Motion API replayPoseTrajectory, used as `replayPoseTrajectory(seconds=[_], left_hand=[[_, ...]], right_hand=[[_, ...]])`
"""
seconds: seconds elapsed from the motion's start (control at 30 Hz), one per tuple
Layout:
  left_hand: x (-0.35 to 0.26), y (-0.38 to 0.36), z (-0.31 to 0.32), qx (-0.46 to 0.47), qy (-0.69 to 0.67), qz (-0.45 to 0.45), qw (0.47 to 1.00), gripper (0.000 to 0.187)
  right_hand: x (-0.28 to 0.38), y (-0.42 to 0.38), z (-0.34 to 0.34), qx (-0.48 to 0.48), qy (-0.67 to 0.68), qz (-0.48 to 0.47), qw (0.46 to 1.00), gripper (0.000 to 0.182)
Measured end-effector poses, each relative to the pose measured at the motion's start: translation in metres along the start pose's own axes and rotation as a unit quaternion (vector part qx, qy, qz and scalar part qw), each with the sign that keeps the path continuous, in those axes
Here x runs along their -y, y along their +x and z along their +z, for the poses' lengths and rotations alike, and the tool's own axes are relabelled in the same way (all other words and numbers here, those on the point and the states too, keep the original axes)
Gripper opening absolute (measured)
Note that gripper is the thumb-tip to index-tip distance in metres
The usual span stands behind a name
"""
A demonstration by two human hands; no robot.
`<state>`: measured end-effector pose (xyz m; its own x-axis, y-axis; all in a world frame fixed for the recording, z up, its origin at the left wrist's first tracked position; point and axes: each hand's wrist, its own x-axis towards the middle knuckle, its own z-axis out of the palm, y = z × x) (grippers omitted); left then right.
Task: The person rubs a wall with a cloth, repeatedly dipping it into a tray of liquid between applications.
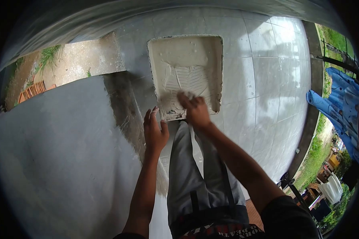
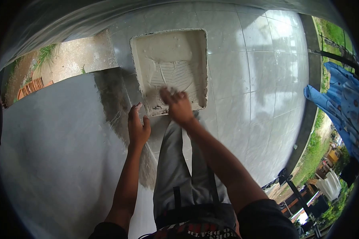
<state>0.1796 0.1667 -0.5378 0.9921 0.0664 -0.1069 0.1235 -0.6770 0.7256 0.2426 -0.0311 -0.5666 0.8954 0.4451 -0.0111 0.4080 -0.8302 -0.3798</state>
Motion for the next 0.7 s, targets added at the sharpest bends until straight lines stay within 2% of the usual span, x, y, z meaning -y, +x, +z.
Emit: replayPoseTrajectory(seconds=[0.03,0.07,0.13,0.2,0.3,0.4,0.43,0.5,0.53,0.57,0.6,0.63,0.7], left_hand=[[0.001,-0.001,-0.001,-0.003,-0.001,-0.002,1.000,0.048],[0.002,-0.003,-0.002,-0.006,-0.007,-0.002,1.000,0.048],[0.001,-0.004,-0.002,-0.013,-0.013,0.002,1.000,0.048],[0.000,-0.007,-0.005,-0.008,-0.004,-0.014,1.000,0.048],[-0.007,-0.009,-0.010,-0.020,-0.004,-0.016,1.000,0.048],[-0.013,-0.009,-0.013,-0.003,-0.014,-0.026,1.000,0.050],[-0.017,-0.008,-0.015,-0.008,-0.011,-0.025,1.000,0.050],[-0.026,-0.006,-0.021,-0.013,-0.001,-0.008,1.000,0.050],[-0.030,-0.004,-0.023,-0.021,0.003,-0.008,1.000,0.050],[-0.035,-0.001,-0.025,-0.028,0.006,-0.011,1.000,0.050],[-0.040,0.002,-0.026,-0.034,0.009,-0.014,0.999,0.050],[-0.046,0.004,-0.026,-0.039,0.013,-0.010,0.999,0.050],[-0.060,0.010,-0.029,-0.045,0.014,-0.017,0.999,0.051]], right_hand=[[-0.014,0.015,-0.012,-0.057,0.034,0.015,0.998,0.062],[-0.032,0.021,-0.015,-0.046,-0.054,0.057,0.996,0.059],[-0.056,0.022,-0.013,-0.035,-0.098,0.103,0.989,0.055],[-0.056,0.003,0.010,-0.061,-0.126,0.102,0.985,0.065],[-0.007,-0.030,0.036,-0.025,-0.104,0.161,0.981,0.062],[0.033,-0.035,0.034,0.016,0.049,0.165,0.985,0.056],[0.035,-0.030,0.026,0.013,0.051,0.161,0.986,0.056],[0.035,-0.020,0.008,0.039,0.266,0.295,0.917,0.049],[0.030,-0.018,0.021,-0.107,0.326,0.302,0.890,0.043],[0.011,-0.019,0.026,-0.052,0.452,0.388,0.802,0.042],[-0.004,-0.015,0.016,0.007,0.561,0.461,0.688,0.041],[-0.009,-0.010,-0.002,0.006,0.563,0.454,0.690,0.041],[-0.019,-0.003,-0.040,0.025,0.730,0.484,0.482,0.039]])
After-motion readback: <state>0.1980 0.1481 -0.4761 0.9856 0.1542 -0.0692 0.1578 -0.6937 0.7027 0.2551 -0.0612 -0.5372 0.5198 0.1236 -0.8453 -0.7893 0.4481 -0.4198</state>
